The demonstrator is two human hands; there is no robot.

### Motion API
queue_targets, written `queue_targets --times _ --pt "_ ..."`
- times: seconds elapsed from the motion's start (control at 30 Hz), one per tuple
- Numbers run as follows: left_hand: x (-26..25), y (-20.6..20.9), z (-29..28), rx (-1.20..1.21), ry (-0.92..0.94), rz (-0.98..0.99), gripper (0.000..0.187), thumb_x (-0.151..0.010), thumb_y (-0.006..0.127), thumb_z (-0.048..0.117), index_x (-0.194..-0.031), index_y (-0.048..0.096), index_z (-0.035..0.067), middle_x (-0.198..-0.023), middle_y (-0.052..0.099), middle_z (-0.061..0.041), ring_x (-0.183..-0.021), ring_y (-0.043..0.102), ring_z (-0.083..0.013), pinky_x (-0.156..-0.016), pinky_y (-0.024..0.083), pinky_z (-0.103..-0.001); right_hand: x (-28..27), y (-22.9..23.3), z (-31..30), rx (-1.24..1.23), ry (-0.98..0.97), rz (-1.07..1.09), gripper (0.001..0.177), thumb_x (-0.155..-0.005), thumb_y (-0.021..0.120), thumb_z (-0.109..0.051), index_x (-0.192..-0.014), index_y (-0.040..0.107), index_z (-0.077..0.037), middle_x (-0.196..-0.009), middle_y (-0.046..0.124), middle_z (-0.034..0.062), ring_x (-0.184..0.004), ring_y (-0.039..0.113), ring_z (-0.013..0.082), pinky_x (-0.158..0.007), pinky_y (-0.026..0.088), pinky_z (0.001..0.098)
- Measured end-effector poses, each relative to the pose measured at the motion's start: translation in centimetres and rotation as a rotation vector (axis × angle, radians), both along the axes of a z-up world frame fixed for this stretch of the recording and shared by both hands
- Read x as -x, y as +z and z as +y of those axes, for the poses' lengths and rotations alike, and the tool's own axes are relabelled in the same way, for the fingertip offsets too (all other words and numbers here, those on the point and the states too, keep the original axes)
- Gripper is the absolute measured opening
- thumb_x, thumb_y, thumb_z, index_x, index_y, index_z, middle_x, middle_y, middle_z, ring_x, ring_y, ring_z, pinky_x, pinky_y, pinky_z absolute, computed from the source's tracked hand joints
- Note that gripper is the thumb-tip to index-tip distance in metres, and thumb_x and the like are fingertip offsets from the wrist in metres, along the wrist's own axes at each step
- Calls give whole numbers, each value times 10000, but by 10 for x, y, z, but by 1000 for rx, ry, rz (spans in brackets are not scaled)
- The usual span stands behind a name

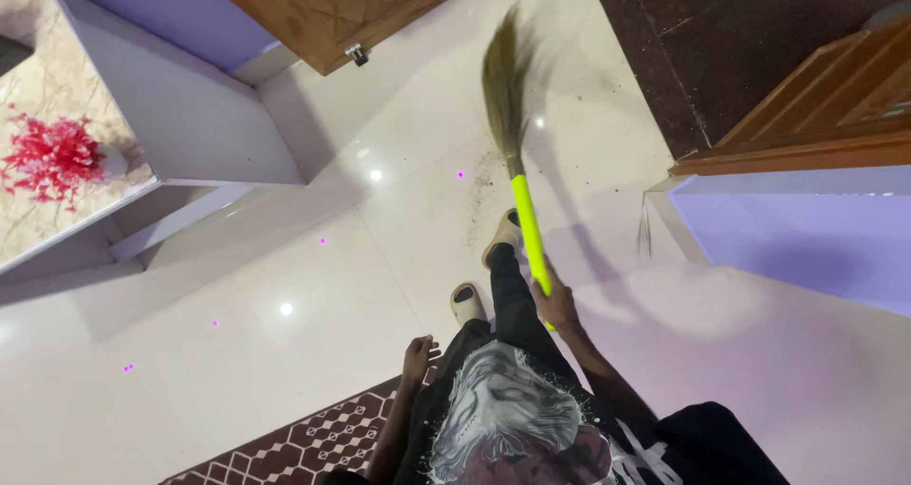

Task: The person sweeps debris from a tiled floor using a broom and collects it into a basket.

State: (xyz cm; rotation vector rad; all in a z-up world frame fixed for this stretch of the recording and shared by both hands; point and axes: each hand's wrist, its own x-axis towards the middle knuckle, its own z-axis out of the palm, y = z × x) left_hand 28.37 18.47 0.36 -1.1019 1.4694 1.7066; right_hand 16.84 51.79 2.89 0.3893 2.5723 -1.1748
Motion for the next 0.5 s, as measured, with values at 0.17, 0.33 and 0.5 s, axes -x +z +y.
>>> queue_targets --times 0.17,0.33,0.5 --pt "-88 21 -39 32 40 -38 467 -1007 619 380 -1175 626 -56 -1058 718 -165 -904 695 -245 -729 612 -338 -14 -18 -66 -250 324 -357 686 -952 635 -398 -1580 358 -400 -1025 726 245 -977 673 460 -874 544 552" --pt "-141 43 -56 78 30 -77 388 -969 639 355 -1051 649 -24 -927 717 -112 -808 709 -195 -689 579 -312 5 -47 -93 -207 303 -343 666 -938 644 -412 -1555 397 -379 -1076 740 227 -979 730 412 -903 586 504" --pt "-158 74 -45 86 72 -73 401 -1004 637 390 -1033 633 -10 -883 680 -97 -777 670 -177 -650 524 -313 21 -41 -36 -219 13 -361 672 -929 668 -400 -1552 425 -337 -1019 738 201 -849 739 409 -818 605 496"
